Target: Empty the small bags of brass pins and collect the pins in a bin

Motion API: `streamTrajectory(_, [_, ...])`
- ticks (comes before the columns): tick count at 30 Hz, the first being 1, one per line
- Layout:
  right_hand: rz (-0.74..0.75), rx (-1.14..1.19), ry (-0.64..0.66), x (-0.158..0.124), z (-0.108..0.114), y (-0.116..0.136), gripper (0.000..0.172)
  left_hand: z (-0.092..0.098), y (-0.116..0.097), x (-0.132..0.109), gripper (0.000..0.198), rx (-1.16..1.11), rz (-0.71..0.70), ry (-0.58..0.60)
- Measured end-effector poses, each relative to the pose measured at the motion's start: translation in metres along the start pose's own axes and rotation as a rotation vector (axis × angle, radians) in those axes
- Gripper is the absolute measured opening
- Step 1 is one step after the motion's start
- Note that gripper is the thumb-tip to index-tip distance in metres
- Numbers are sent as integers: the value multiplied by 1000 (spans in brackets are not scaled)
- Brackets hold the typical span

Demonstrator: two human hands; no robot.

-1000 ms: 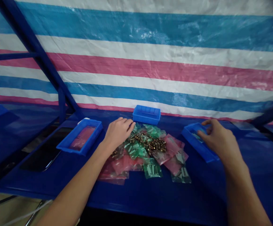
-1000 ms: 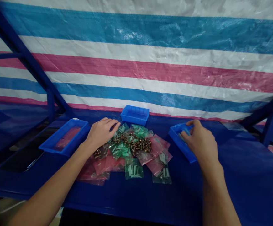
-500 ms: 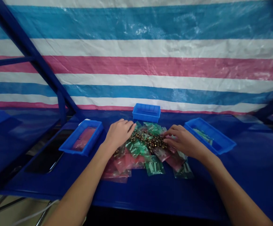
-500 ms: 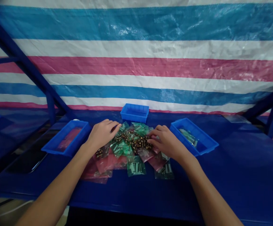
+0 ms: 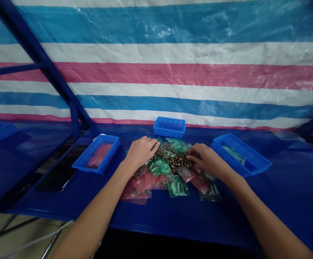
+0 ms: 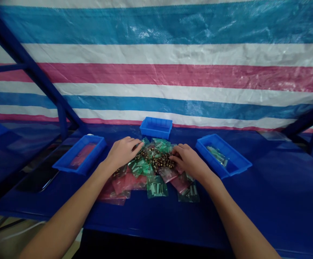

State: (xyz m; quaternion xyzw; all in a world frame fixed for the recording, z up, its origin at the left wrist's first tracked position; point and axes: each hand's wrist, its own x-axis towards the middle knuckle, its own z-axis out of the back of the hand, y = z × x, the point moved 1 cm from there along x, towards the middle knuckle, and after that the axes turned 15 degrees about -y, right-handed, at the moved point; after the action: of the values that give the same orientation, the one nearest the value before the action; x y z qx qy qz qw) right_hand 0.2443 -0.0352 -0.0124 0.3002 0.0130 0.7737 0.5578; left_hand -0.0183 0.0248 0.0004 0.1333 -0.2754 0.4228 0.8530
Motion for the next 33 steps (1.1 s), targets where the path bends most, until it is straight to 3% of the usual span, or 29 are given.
streamTrajectory(5, [-31,98,-134,-2,15,7,19,1,1,0,36,5,18,-8])
streamTrajectory(8, [-35,103,-356,5,25,29,22,2,3,0,38,25,27,-5])
streamTrajectory(11, [-23,62,-537,31,24,46,27,4,6,0,39,37,38,-11])
streamTrajectory(13, [-29,-10,-518,57,14,45,31,5,8,0,39,37,44,-20])
streamTrajectory(17, [-11,-196,-282,95,-19,22,34,8,11,0,38,31,67,-15])
streamTrajectory(23, [151,-175,-171,100,-52,2,24,6,20,-1,32,36,117,-28])
streamTrajectory(27, [205,-133,-155,97,-50,4,26,1,24,-3,29,27,127,-10])
streamTrajectory(31, [177,-137,-317,78,-35,9,41,-8,25,-6,34,-13,160,-20])
streamTrajectory(33, [164,-118,-369,61,-27,10,41,-15,27,-8,41,-52,228,-13])
